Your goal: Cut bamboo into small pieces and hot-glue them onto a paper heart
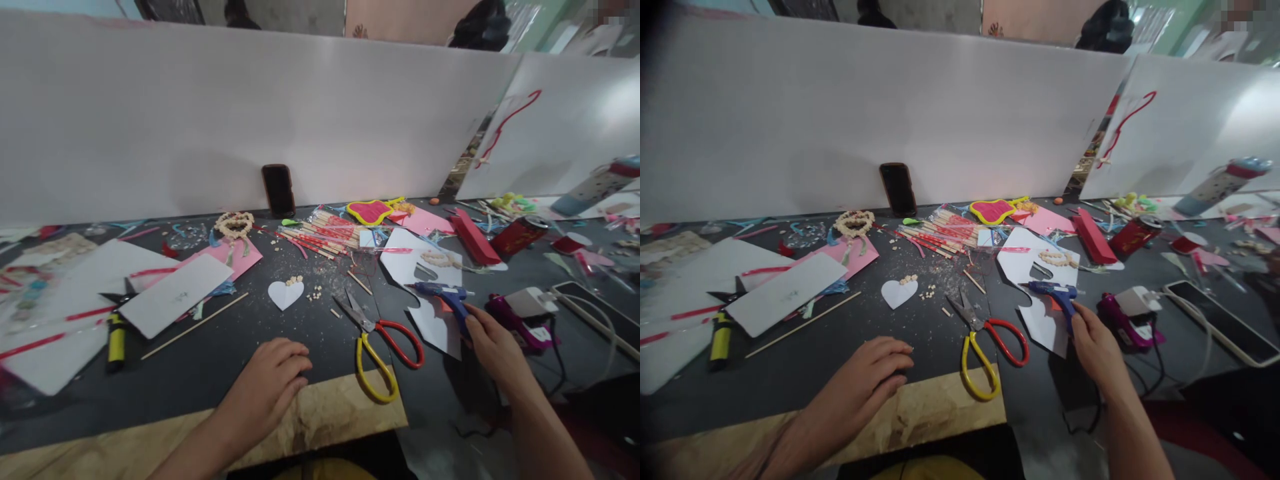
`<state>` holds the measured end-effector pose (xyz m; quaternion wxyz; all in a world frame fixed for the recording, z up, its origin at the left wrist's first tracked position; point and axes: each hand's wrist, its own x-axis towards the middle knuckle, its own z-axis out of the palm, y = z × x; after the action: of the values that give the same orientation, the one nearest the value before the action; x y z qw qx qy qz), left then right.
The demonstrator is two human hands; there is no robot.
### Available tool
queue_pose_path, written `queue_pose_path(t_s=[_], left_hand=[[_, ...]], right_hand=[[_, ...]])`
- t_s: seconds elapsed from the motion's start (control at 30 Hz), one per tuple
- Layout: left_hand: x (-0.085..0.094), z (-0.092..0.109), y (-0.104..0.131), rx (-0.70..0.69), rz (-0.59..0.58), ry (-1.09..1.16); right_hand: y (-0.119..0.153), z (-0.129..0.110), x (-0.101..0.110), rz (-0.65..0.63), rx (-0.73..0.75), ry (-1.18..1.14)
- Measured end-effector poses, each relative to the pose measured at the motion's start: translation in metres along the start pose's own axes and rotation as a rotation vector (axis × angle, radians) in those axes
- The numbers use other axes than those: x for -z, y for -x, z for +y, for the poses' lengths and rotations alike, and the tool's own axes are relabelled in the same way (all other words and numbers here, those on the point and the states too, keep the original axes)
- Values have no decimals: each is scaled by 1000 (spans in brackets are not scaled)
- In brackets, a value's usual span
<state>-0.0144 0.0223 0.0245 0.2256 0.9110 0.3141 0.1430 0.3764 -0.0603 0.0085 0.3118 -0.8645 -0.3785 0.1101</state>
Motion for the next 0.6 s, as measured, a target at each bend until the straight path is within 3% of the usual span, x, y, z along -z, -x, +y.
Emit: queue_pose_path(t_s=[0.2,0.4,0.5,0.6], left_hand=[[-1,0,2,2,6,10],[0,0,3,7,-22,2],[4,7,-8,-42,-42,20],[9,18,-35,-140,-83,8]], right_hand=[[-12,4,-3,44,147,233],[-7,1,-2,-9,198,382],[-8,-2,-3,-7,212,432],[-9,-4,-5,28,199,462]])
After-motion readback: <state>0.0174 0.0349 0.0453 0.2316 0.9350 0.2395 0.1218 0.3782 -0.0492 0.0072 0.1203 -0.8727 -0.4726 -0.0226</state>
